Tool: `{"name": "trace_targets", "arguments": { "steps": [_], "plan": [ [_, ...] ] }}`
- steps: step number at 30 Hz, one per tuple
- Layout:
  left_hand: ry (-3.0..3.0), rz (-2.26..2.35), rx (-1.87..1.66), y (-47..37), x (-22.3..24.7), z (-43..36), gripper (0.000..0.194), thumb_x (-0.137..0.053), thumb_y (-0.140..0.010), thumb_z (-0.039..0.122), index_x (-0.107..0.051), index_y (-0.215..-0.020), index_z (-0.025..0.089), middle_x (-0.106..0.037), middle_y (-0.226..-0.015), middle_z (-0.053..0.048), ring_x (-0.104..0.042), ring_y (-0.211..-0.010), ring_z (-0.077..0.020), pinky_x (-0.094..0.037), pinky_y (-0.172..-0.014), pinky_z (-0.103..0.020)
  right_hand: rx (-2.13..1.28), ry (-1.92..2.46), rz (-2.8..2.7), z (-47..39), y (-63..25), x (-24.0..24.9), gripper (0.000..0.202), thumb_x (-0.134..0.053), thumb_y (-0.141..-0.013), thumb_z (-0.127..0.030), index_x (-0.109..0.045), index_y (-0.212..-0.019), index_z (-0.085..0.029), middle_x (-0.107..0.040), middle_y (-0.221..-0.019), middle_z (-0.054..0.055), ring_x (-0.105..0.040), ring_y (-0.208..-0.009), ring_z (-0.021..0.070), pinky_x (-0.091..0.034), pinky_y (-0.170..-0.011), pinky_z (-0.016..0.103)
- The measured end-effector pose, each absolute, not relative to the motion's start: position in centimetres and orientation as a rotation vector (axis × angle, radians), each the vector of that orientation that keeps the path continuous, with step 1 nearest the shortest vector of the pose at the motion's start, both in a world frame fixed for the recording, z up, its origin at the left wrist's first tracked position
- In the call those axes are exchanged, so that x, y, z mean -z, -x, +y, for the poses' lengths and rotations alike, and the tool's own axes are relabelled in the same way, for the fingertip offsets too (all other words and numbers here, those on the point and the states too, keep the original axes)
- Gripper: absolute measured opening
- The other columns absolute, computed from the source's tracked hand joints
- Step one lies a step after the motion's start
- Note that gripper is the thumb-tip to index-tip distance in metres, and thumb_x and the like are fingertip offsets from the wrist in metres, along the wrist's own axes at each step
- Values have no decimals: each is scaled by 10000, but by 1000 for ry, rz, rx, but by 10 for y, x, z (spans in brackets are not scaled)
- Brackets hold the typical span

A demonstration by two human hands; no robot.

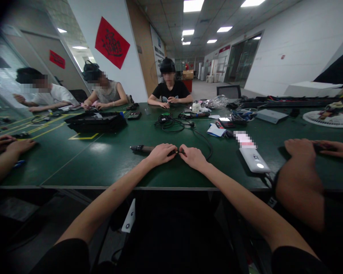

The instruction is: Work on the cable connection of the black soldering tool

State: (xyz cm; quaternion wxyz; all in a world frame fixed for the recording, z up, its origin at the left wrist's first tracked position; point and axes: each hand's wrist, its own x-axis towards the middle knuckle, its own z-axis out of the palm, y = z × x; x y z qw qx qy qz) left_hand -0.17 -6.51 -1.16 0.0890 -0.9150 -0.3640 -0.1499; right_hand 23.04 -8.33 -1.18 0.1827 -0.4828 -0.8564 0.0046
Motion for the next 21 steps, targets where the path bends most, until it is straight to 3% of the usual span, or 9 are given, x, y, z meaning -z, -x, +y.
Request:
{"name": "trace_targets", "arguments": {
  "steps": [21],
  "plan": [
    [2717, -1048, 460, 3, 12, -64, 235, -543, -1044, 407, -622, -1184, 234, -709, -1086, -57, -669, -1027, -231, -482, -912, -363, -10, 1381, -2409, -83, -230, 12, 186, -554, -1055, -378, -606, -1189, -260, -748, -926, 32, -686, -814, 207, -358, -676, 268]
  ]
}}
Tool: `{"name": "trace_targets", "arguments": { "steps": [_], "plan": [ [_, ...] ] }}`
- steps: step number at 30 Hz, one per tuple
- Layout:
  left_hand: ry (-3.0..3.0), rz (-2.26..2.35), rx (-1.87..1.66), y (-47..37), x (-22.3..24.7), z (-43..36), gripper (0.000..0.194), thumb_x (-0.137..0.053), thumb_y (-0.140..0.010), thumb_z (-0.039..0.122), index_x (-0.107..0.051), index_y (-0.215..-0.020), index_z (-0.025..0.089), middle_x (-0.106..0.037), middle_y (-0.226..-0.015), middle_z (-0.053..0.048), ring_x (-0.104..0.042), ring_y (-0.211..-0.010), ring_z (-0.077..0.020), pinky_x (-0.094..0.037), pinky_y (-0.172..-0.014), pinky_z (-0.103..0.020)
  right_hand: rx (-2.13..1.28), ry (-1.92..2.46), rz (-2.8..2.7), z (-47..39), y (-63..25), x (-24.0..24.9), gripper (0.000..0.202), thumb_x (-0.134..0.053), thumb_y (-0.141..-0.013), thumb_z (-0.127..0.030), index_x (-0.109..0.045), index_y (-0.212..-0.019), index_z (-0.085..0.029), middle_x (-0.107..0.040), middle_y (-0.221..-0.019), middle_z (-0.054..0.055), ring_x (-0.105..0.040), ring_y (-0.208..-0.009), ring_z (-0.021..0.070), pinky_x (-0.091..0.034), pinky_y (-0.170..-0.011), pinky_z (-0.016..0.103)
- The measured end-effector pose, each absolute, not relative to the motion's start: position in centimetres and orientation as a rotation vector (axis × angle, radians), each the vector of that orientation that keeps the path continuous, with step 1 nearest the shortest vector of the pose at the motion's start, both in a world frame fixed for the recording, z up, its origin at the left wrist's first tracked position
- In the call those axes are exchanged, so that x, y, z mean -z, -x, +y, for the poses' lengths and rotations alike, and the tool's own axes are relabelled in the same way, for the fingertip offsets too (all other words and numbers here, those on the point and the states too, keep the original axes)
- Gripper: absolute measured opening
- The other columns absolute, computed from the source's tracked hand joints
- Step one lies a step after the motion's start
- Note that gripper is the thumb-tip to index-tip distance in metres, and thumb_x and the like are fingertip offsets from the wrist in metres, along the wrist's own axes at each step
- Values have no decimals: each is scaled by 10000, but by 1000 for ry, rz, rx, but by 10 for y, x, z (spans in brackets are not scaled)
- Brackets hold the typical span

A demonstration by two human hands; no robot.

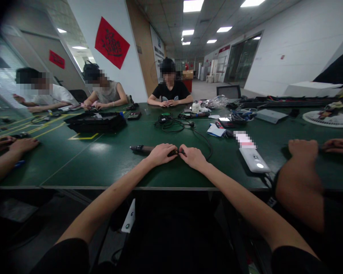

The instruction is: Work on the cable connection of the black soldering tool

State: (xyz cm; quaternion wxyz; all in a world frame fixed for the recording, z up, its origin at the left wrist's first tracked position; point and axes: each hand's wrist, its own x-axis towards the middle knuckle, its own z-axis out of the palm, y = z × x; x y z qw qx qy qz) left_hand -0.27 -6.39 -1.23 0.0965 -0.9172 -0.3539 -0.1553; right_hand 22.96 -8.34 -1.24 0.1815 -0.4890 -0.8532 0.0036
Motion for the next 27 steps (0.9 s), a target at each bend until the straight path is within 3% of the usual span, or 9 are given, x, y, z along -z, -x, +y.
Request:
{"name": "trace_targets", "arguments": {
  "steps": [4, 17, 27],
  "plan": [
    [2731, -1010, 465, 3, 13, -63, 208, -519, -1051, 351, -618, -1200, 243, -711, -1106, -51, -668, -1047, -223, -479, -922, -358, -26, 1361, -2412, -82, -231, 13, 182, -555, -1054, -378, -601, -1186, -262, -744, -916, 29, -682, -807, 205, -361, -684, 267],
    [2687, -1111, 487, 2, 19, -57, 238, -534, -1065, 441, -630, -1156, 243, -716, -1067, -46, -673, -996, -223, -475, -890, -352, -24, 1315, -2423, -81, -232, 15, 171, -550, -1064, -373, -606, -1178, -259, -748, -919, 30, -688, -801, 198, -372, -689, 267],
    [2694, -1053, 492, 3, 22, -57, 219, -524, -1073, 407, -638, -1171, 248, -723, -1082, -43, -675, -1012, -208, -473, -897, -339, -32, 1267, -2440, -79, -232, 15, 208, -511, -1089, -400, -630, -1178, -254, -768, -977, 47, -713, -883, 216, -399, -738, 279]
  ]
}}
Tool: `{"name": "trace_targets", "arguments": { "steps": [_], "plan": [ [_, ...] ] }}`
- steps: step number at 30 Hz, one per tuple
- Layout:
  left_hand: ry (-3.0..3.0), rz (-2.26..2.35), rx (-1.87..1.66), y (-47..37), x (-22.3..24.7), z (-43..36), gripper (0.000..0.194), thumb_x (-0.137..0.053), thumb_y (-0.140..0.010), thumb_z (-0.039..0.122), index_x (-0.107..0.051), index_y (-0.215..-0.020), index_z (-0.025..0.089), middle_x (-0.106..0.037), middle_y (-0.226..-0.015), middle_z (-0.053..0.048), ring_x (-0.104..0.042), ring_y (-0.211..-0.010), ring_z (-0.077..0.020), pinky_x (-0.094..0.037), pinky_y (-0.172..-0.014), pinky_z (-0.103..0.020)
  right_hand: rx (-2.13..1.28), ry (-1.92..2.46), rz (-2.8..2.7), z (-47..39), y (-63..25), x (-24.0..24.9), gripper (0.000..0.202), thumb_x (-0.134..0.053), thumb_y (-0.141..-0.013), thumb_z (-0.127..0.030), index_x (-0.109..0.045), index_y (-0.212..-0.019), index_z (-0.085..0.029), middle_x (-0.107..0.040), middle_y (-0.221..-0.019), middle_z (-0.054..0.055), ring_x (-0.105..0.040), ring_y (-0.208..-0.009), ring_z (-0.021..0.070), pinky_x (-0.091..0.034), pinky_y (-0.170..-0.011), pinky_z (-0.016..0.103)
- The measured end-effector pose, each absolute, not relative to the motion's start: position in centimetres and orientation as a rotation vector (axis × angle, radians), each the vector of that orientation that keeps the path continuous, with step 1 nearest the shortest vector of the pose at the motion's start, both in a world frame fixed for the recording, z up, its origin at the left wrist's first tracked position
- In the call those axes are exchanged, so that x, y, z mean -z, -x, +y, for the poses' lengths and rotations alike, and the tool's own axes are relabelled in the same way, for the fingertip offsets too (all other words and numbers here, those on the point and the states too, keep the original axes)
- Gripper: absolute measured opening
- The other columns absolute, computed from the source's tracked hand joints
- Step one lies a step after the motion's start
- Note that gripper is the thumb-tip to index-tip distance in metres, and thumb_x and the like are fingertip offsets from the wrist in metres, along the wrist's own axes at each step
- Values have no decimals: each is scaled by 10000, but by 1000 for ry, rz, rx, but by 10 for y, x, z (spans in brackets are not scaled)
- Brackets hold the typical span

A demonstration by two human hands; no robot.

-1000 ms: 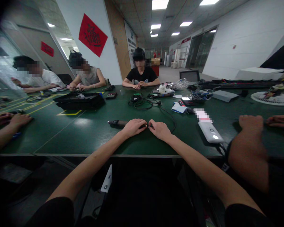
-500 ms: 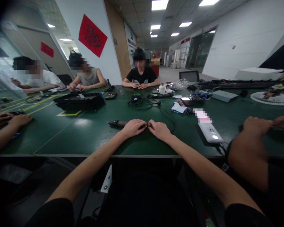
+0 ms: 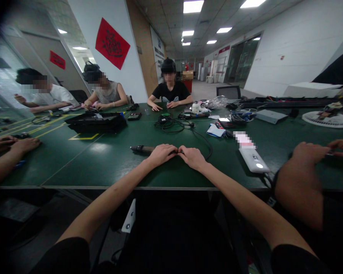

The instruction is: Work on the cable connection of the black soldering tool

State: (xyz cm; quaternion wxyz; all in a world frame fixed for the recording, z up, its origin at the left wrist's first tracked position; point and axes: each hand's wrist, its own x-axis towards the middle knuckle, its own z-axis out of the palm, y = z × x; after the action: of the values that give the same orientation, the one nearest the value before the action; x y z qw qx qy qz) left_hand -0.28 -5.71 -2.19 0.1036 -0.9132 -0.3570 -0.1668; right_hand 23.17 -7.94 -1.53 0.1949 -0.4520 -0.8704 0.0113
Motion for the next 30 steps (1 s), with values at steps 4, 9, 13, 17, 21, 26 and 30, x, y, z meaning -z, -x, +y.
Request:
{"name": "trace_targets", "arguments": {
  "steps": [4, 9, 13, 17, 21, 26, 30],
  "plan": [
    [2644, -1021, 408, -1, 22, -58, 236, -498, -1081, 388, -628, -1170, 213, -725, -1044, -60, -679, -989, -219, -469, -885, -351, 5, 1288, -2422, -78, -230, 17, 213, -509, -1088, -405, -633, -1174, -253, -765, -982, 44, -706, -871, 219, -412, -728, 292],
    [2633, -1074, 389, 5, 22, -46, 242, -488, -1080, 377, -637, -1200, 228, -738, -1087, -61, -689, -1001, -211, -471, -876, -330, 133, 1228, -2373, -84, -230, 14, 221, -532, -1064, -375, -628, -1219, -250, -731, -1168, 79, -652, -1087, 252, -498, -812, 336],
    [2551, -1322, 386, 42, 20, -26, 260, -494, -1069, 401, -664, -1202, 257, -749, -1132, -52, -693, -1022, -224, -472, -855, -320, 167, 1214, -2287, -89, -233, 8, 313, -526, -1051, -367, -584, -1333, -243, -654, -1346, 108, -553, -1250, 286, -559, -848, 373],
    [2358, -1694, 395, 113, 16, -17, 257, -523, -1039, 418, -689, -1179, 281, -747, -1179, -47, -689, -1034, -246, -467, -855, -323, 119, 1288, -2228, -89, -237, 5, 318, -504, -1055, -361, -579, -1340, -240, -631, -1360, 117, -547, -1234, 299, -588, -810, 387],
    [2076, -2051, 319, 193, 13, -28, 290, -504, -1023, 435, -680, -1192, 279, -726, -1232, -62, -666, -1071, -287, -446, -848, -342, 84, 1309, -2224, -87, -238, 5, 306, -497, -1057, -344, -583, -1331, -238, -621, -1358, 123, -541, -1231, 303, -593, -815, 399],
    [1615, -2371, 320, 270, 15, -51, 327, -481, -1023, 424, -655, -1191, 204, -701, -1208, -127, -622, -1093, -312, -410, -885, -374, 74, 1304, -2260, -85, -238, 7, 276, -507, -1047, -325, -600, -1293, -242, -615, -1345, 120, -533, -1225, 306, -593, -803, 396],
    [1254, -2506, 368, 293, 19, -60, 326, -477, -1020, 355, -627, -1184, 117, -677, -1222, -181, -595, -1141, -337, -364, -968, -448, 79, 1287, -2262, -84, -239, 7, 233, -509, -1041, -303, -619, -1237, -243, -619, -1317, 110, -534, -1211, 295, -589, -789, 390]
  ]
}}
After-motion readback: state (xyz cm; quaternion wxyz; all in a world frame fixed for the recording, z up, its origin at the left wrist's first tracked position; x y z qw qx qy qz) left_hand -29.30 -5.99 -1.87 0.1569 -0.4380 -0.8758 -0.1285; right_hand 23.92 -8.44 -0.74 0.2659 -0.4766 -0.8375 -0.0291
